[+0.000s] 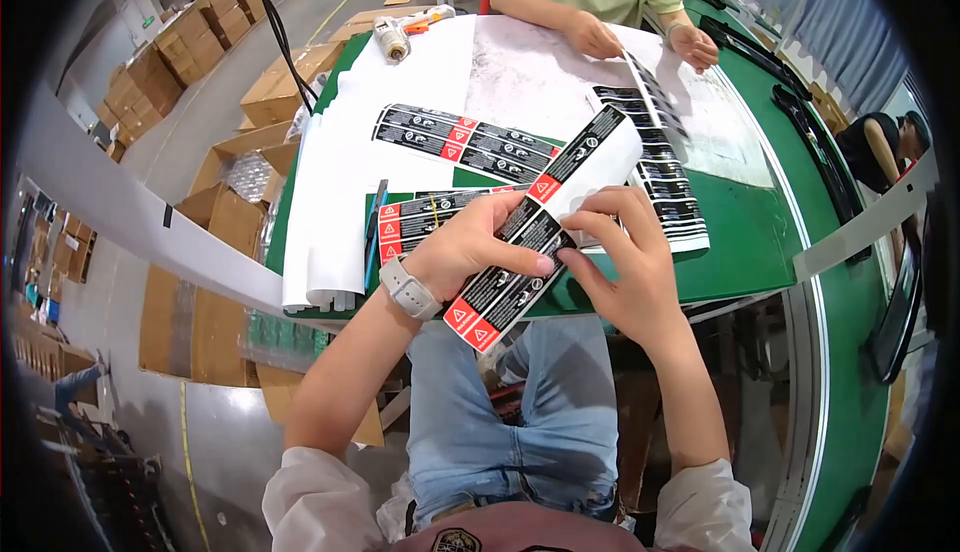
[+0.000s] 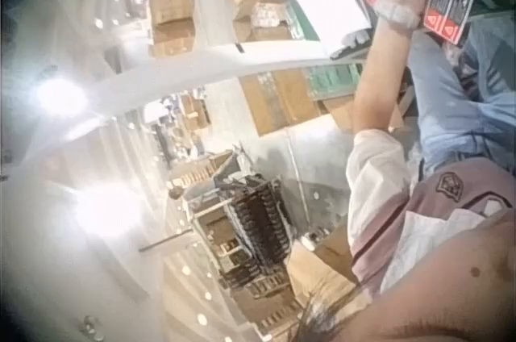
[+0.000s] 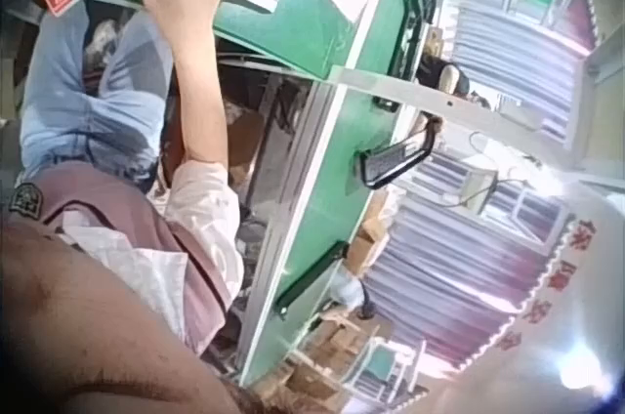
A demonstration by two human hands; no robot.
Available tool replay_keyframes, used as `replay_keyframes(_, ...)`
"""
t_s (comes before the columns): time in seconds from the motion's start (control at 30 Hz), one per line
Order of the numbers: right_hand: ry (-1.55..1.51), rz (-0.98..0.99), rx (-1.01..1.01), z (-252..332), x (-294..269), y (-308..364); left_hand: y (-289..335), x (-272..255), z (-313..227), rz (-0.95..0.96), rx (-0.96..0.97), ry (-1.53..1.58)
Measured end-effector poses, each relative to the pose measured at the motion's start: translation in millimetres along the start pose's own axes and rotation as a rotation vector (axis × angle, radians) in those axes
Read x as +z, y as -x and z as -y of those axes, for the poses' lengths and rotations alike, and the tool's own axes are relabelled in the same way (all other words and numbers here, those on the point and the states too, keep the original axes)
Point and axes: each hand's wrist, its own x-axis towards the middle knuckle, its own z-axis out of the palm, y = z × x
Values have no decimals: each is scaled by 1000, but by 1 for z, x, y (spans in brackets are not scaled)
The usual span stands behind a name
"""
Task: Applying adhesive warning and informational labels to black plastic components on an assembly line.
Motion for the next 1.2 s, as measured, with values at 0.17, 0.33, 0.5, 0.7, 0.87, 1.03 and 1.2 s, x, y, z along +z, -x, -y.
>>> replay_keyframes(0.17, -34, -6, 102, -4, 11, 1, -3, -1, 6, -51, 141, 29)
replay_keyframes(0.33, -39, 98, 203, -5, 11, 3, -3, -8, 18, -84, 181, 8)
replay_keyframes(0.5, -111, 131, 293, 3, 2, 4, -14, -6, 24, -32, 197, -41)
replay_keyframes(0.7, -75, 68, 237, 5, 13, 6, -10, -10, 29, -61, 238, -77)
replay_keyframes(0.87, 45, 2, 109, 1, 12, 17, -13, -4, 25, -65, 213, -34)
replay_keyframes(1.03, 72, 21, 59, -2, 12, 19, -15, -2, 30, -124, 296, -204)
replay_keyframes(1.2, -29, 48, 279, 1, 14, 20, -11, 1, 28, -193, 313, -389)
